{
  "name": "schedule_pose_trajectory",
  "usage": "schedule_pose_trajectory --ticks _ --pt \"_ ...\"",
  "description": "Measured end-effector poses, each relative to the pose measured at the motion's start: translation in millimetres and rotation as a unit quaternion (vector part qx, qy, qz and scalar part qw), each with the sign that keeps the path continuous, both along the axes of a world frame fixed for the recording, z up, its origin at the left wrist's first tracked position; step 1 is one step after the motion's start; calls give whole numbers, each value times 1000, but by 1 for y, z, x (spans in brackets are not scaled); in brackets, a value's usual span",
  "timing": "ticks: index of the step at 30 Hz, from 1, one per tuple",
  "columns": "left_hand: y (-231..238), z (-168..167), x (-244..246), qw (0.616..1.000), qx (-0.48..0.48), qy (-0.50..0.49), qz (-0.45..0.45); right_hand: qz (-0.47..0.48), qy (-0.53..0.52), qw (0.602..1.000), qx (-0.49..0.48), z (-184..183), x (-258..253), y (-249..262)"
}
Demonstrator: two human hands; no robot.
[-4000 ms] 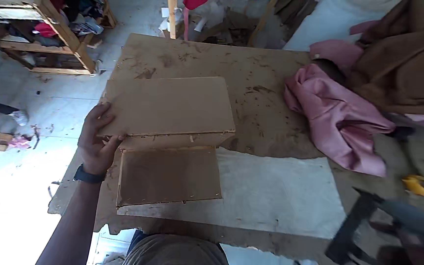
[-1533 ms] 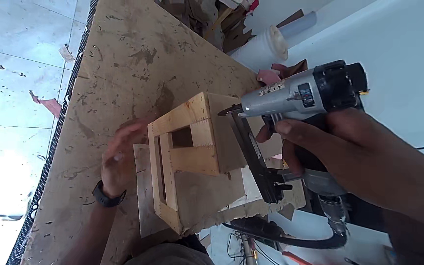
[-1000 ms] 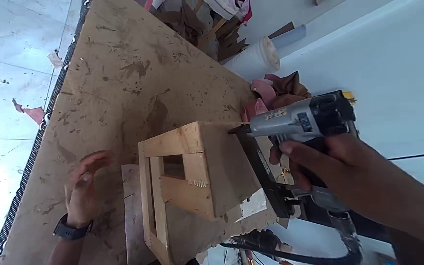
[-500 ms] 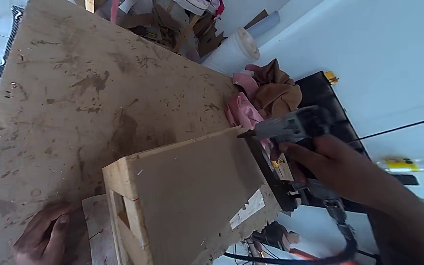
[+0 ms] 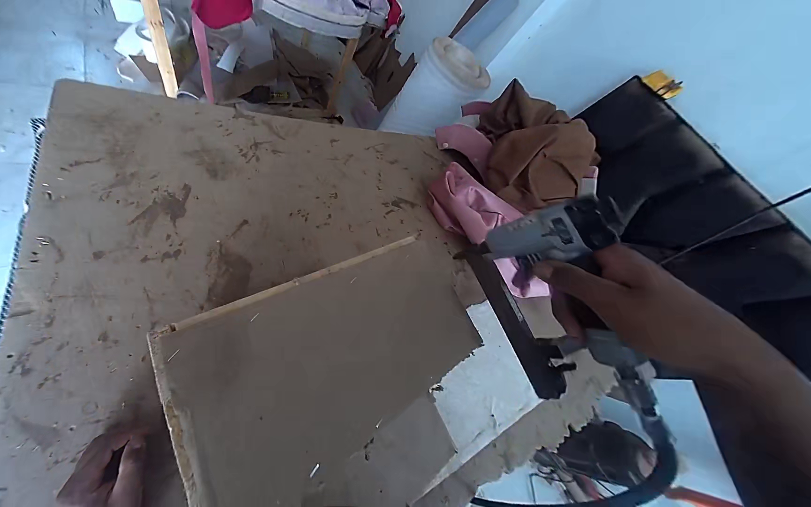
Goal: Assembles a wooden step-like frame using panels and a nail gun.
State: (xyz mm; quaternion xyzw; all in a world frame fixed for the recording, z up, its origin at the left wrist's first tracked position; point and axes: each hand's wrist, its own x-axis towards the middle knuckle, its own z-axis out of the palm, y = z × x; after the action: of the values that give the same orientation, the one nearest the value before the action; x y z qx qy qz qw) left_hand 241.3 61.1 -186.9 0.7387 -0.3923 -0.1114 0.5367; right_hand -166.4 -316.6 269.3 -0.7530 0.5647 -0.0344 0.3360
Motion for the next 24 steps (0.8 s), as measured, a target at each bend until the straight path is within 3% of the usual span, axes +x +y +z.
schedule_pose_trajectory --ticks 3,6,10,13,15,19,24 --pt "-3 7 -3 998 -35 42 5 -56 -44 997 12 -29 -70 24" --pt "-1 21 -5 983 -90 155 32 -93 -60 994 26 -66 -134 41" --pt "4 78 0 971 -149 178 66 -84 -119 989 21 -89 -172 32" --pt "-1 138 -20 976 -185 105 44 1 -159 987 5 -80 -152 9" --pt "-15 167 -48 974 -204 84 50 90 -169 981 -4 -54 -118 -14" --pt "-24 195 -112 965 -229 79 103 246 -102 964 7 -3 -41 -66" --pt "15 202 -176 973 -195 52 113 349 -16 936 33 -1 17 -99"
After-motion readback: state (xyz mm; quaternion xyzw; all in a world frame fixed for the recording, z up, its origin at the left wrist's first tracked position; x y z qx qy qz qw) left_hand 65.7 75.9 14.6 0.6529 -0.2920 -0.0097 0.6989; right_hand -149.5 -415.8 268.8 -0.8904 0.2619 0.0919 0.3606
